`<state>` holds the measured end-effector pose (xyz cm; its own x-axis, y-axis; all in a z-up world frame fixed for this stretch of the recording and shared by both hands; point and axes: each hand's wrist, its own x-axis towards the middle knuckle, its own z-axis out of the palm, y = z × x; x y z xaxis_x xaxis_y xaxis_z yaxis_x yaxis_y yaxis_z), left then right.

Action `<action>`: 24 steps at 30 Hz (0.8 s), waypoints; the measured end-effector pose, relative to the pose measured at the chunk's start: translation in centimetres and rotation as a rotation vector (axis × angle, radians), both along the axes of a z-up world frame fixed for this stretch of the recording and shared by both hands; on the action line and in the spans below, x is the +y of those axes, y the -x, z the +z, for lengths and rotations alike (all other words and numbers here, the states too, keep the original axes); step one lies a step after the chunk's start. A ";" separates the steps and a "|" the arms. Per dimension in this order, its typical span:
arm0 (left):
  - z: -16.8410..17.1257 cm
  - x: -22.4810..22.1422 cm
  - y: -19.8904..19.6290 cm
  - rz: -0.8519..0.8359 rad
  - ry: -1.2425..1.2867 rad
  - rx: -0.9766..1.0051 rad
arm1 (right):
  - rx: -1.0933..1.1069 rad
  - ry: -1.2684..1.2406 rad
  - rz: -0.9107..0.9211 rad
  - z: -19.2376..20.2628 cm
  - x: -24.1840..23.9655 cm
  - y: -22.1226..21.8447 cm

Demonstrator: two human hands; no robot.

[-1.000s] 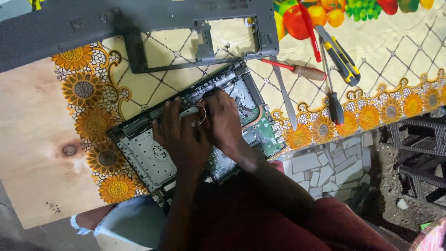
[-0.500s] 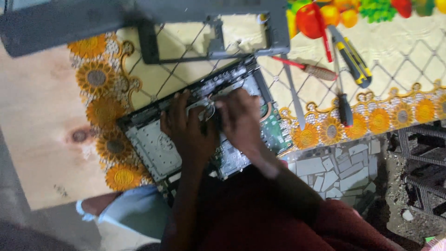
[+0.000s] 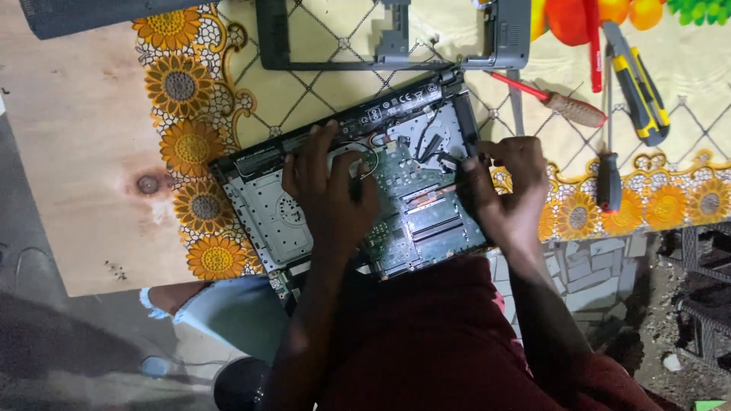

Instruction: Connecting internal ribbon cables and power connectors to a laptop motherboard during assembly.

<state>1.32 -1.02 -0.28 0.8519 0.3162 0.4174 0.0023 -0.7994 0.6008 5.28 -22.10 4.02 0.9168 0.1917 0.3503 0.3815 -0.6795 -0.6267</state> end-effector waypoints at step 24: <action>-0.4 0.3 0.2 -0.077 0.054 0.051 | 0.011 0.015 0.035 -0.5 1.4 -0.2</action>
<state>1.13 -0.70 -0.71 0.8943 0.2696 0.3571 -0.0264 -0.7650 0.6435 5.47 -20.68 3.51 0.9133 0.2288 0.3369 0.3982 -0.6753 -0.6209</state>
